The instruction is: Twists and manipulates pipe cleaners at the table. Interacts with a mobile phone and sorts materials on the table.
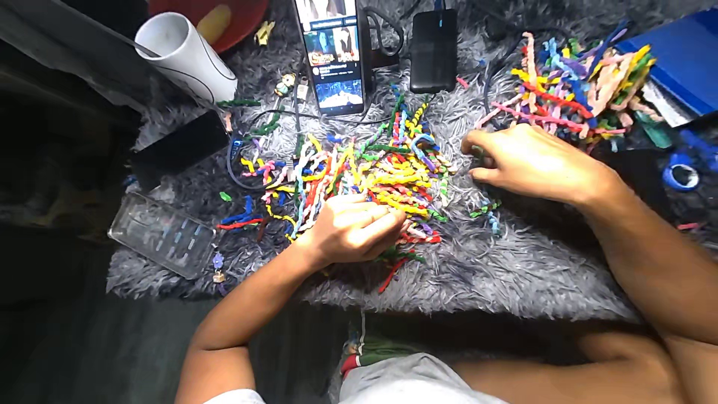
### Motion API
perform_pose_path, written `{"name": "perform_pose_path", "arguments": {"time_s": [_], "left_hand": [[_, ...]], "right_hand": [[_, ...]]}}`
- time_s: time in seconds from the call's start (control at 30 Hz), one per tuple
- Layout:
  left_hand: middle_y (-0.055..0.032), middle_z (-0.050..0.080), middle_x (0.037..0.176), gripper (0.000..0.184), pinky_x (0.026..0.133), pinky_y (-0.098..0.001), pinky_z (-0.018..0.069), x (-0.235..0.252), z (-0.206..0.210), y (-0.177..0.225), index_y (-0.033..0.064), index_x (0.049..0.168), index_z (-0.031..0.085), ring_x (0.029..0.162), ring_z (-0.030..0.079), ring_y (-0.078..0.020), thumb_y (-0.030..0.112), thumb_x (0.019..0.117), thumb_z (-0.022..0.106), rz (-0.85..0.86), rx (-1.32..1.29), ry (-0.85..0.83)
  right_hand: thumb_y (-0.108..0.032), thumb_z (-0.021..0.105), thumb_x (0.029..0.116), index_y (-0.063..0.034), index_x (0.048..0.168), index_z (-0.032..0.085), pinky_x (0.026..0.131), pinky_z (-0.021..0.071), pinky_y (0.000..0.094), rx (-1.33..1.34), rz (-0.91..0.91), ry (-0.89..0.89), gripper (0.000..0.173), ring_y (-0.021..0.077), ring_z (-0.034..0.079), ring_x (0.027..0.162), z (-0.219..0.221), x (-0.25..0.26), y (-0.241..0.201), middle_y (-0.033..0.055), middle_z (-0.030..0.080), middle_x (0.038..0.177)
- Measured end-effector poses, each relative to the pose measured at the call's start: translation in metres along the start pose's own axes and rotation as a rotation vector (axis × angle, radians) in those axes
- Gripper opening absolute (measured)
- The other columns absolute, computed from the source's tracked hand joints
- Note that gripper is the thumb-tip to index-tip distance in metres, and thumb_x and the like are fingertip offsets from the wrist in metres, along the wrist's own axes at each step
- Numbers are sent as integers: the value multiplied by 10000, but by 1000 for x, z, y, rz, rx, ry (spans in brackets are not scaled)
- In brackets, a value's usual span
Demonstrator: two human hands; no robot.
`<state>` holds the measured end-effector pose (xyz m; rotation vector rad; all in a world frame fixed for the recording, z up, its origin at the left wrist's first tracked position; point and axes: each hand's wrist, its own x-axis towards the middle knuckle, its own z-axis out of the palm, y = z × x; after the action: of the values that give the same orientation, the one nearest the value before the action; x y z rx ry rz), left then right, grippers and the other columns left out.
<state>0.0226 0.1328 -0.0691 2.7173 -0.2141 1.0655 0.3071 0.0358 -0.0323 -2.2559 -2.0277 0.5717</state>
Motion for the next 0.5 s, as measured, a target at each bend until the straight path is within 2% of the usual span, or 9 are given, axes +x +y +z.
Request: {"name": "perform_pose_path", "arguments": {"time_s": [0.03,0.1,0.2,0.27,0.33,0.4,0.43,0.47,0.5], "left_hand": [[-48,564,580,205,500,-281,396,0,0,0,-2,883,725,514,522,-155,133,975,600,-1,1,-4],[-46,556,574,206,496,-281,390,0,1,-1,-4,887,726,508,513,-154,132,976,600,1,-2,-6],[-42,534,562,214,487,-280,377,0,2,-1,-2,877,725,496,492,-152,133,980,595,11,-1,3],[-44,535,562,208,490,-278,371,1,1,-1,-1,872,717,499,490,-151,126,980,592,17,-2,16],[-43,524,569,199,501,-271,372,1,1,0,1,882,706,512,490,-149,124,985,589,27,-5,38],[-55,557,595,189,530,-272,402,0,-2,2,-4,911,708,540,521,-151,121,988,590,26,-13,71],[-59,575,609,187,540,-269,412,0,-4,3,-2,920,706,551,533,-148,126,992,591,19,-11,89],[-61,590,621,191,549,-266,425,1,-6,4,-1,921,705,559,545,-145,133,995,591,9,-3,104],[-63,600,620,195,547,-267,429,1,-7,4,-4,911,708,558,553,-145,135,990,595,4,8,114]], "right_hand": [[-115,672,963,-46,1115,682,670,499,557,16,-22,9,167,351,657,732,0,1,1,140,656,768],[-117,685,953,-52,910,691,638,480,530,37,-67,21,78,312,637,686,0,2,1,114,632,709],[-165,718,953,-99,783,704,614,455,495,89,-98,29,183,243,609,639,-3,0,-4,63,619,652],[-140,731,938,-84,827,730,623,477,483,165,-154,107,125,230,620,647,-4,-8,-18,65,644,685],[-115,725,908,-86,944,759,639,550,414,276,-346,215,58,188,659,695,2,-18,-36,48,689,810],[-191,672,908,-151,1205,745,683,596,299,346,-560,258,309,116,696,838,11,-24,-52,30,717,1093],[-229,650,936,-184,1322,703,741,586,296,345,-609,238,393,125,698,956,13,-26,-57,48,690,1269],[-240,632,954,-195,1361,683,781,581,325,315,-628,237,412,158,695,1033,13,-29,-60,65,668,1335],[-235,625,961,-185,1320,702,775,586,353,264,-623,262,370,181,706,1023,12,-32,-59,62,692,1291]]}}
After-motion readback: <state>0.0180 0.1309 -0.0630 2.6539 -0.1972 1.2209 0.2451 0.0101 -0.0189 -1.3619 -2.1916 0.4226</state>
